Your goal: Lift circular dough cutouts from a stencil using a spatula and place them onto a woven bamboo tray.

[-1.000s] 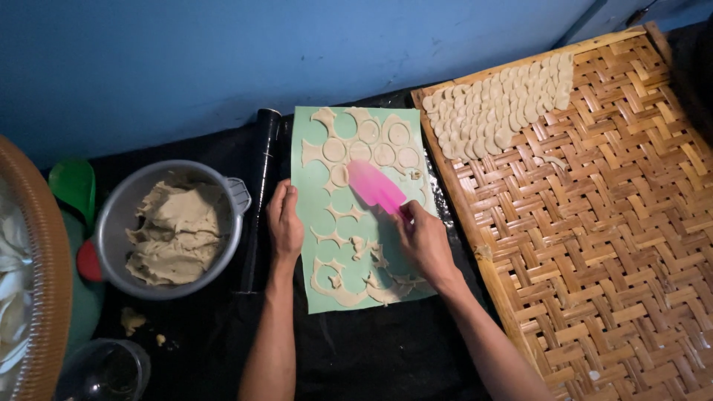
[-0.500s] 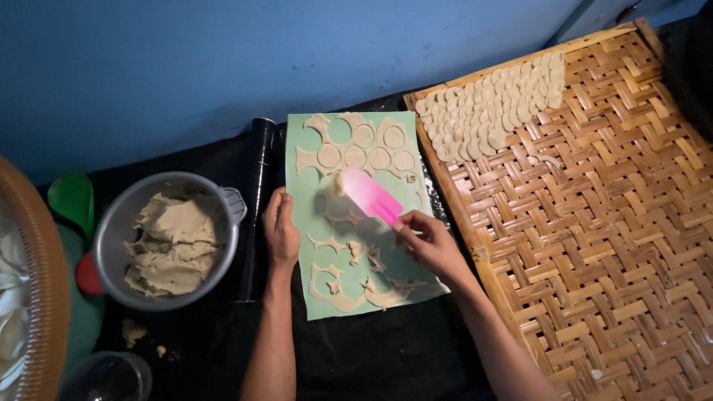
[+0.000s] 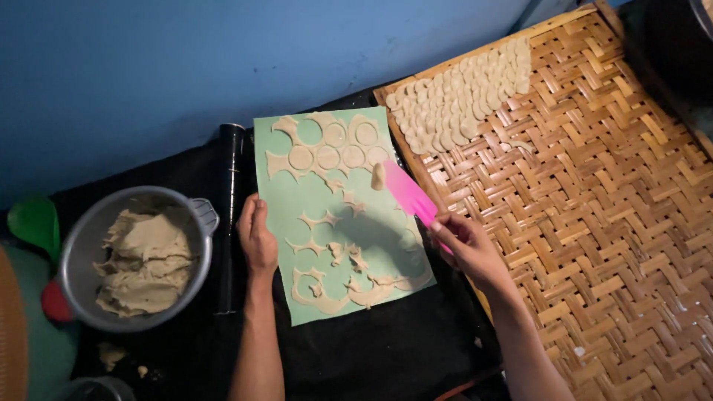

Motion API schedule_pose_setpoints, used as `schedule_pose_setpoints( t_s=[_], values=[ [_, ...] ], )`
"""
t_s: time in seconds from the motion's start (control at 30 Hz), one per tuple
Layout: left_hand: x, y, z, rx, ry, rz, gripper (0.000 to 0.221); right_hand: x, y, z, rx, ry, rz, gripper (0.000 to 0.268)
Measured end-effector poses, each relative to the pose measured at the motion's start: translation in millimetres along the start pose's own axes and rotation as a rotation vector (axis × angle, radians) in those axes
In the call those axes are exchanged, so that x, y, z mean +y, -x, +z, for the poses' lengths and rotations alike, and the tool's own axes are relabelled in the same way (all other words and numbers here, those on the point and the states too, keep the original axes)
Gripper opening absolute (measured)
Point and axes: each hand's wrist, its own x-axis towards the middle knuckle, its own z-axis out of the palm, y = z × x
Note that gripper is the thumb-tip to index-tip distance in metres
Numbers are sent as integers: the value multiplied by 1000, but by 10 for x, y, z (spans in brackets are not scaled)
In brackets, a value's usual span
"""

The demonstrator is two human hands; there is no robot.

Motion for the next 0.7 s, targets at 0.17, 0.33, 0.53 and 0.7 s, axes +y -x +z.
schedule_pose_setpoints(
  t_s=[0.17,0.33,0.53,0.7],
  values=[
    [29,18,2,3,-51,35,30,-37,112,58,-69,-39,40,24],
    [75,23,15,-24,-10,40,30,144,12,-143,-12,-100,48,22],
    [-16,1,-9,-12,-27,53,29,270,-321,-707,351,51,-13,24],
    [7,13,3,15,-63,42,27,425,-663,-1183,700,495,-373,26]
  ],
)
